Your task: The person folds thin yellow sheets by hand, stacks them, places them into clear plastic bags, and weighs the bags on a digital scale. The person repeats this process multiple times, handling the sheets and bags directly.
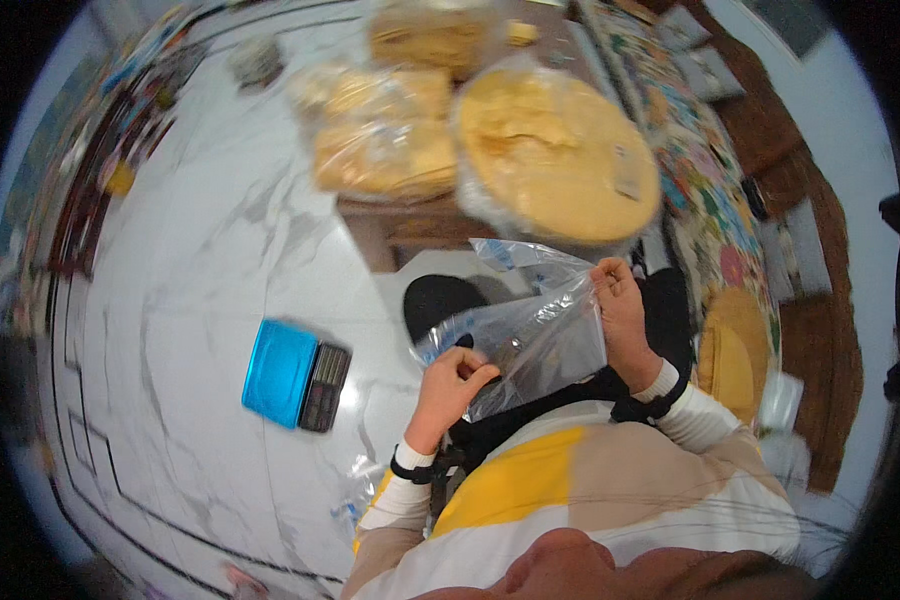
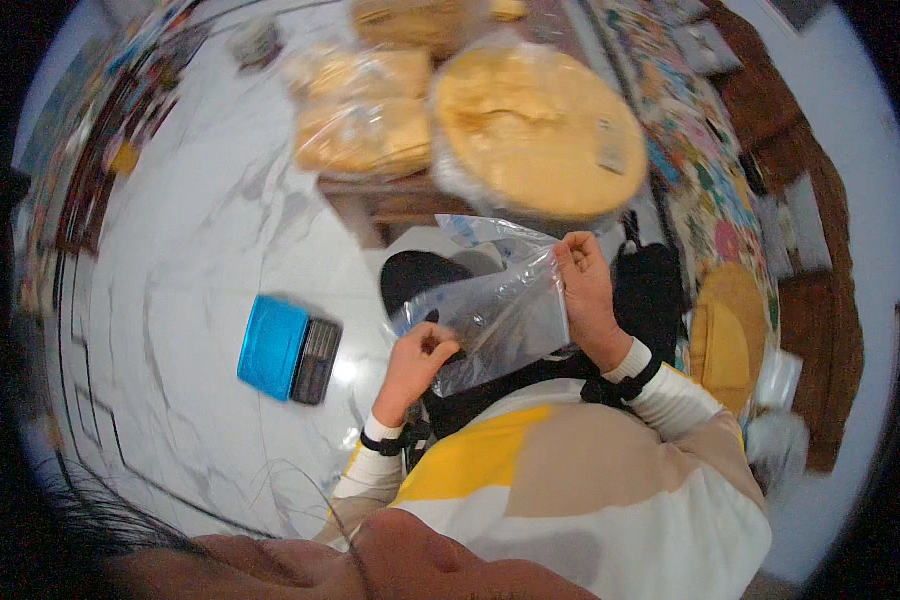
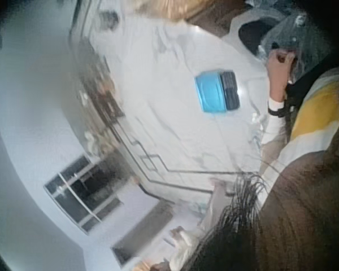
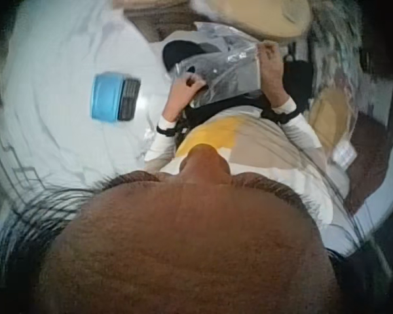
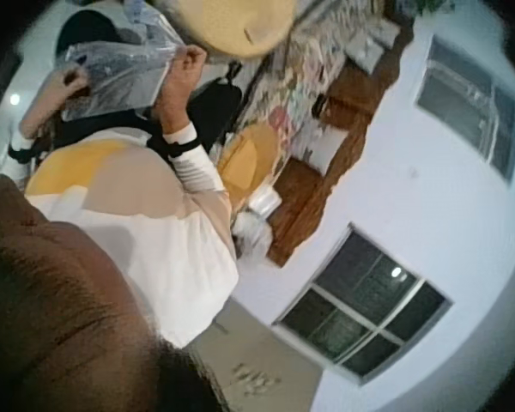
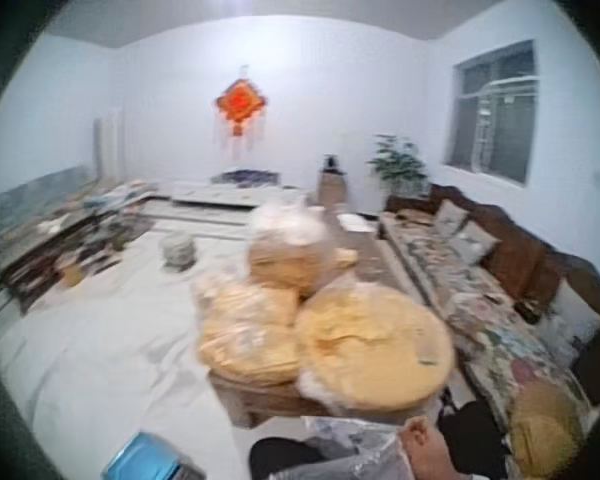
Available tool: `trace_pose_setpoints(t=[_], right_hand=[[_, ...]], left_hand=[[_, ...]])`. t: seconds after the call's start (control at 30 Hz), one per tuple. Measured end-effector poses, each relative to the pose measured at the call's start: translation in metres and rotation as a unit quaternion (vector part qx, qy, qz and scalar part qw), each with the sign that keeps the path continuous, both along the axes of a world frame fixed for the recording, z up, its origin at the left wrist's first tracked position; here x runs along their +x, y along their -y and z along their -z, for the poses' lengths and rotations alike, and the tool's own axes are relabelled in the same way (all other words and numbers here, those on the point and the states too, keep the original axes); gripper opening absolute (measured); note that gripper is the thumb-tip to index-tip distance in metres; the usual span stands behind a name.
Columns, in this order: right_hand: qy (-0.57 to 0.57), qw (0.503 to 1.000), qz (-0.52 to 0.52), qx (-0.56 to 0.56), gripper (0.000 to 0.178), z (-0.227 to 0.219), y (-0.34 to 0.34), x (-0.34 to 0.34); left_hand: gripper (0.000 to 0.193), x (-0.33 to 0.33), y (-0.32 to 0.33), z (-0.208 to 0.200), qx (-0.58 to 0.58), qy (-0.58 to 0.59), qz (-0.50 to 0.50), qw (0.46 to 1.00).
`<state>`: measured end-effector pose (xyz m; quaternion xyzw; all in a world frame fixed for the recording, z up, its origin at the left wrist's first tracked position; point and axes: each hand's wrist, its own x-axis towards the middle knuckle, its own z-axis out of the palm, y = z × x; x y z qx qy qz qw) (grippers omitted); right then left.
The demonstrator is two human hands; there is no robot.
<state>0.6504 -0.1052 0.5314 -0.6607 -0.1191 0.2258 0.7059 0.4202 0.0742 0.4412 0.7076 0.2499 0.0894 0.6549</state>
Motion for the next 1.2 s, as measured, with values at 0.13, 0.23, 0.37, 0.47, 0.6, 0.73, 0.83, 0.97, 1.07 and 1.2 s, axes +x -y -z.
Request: trace_pose_setpoints(t=[0.13,0.23,0.37,0.47,0.6,0.73,0.83,0.97,1.07,1.2], right_hand=[[0.051,0.992,0.115,-0.007,0.014,0.002,0.088,0.032],[0.182,0.956,0.204,-0.104,0.023,-0.002,0.155,0.047],[0.423,0.813,0.236,-0.324,0.039,-0.023,0.221,0.036],[0.204,0.958,0.092,-0.177,0.044,-0.027,0.24,0.021],[0.153,0.979,0.056,-0.121,0.031,-0.016,0.266,0.028],[0.045,0.993,0.096,-0.053,0.02,0.004,0.307,0.043],[-0.107,0.942,0.196,0.252,0.01,0.023,0.345,0.065],[-0.083,0.856,0.22,0.461,0.008,0.026,0.43,0.099],[-0.138,0.873,0.324,0.337,0.017,0.02,0.451,0.109],[-0.123,0.939,0.171,0.272,0.015,0.008,0.424,0.115]], left_hand=[[0.032,0.095,0.063,-0.021,-0.198,0.12,0.034,0.972],[0.028,0.149,0.102,-0.041,-0.267,0.106,0.088,0.954],[0.019,0.2,0.156,-0.062,-0.271,0.01,0.17,0.947],[0.023,0.228,0.21,-0.076,-0.233,-0.022,0.272,0.933],[0.03,0.256,0.269,-0.085,-0.307,-0.022,0.239,0.921],[0.035,0.28,0.284,-0.068,-0.304,-0.027,0.273,0.912],[0.033,0.3,0.261,-0.053,-0.074,0.028,0.36,0.929],[0.038,0.327,0.206,-0.052,-0.034,-0.004,0.12,0.992],[0.024,0.326,0.189,-0.062,0.15,0.017,0.136,0.979],[0.101,0.317,0.24,-0.068,0.451,0.145,0.232,0.849]])
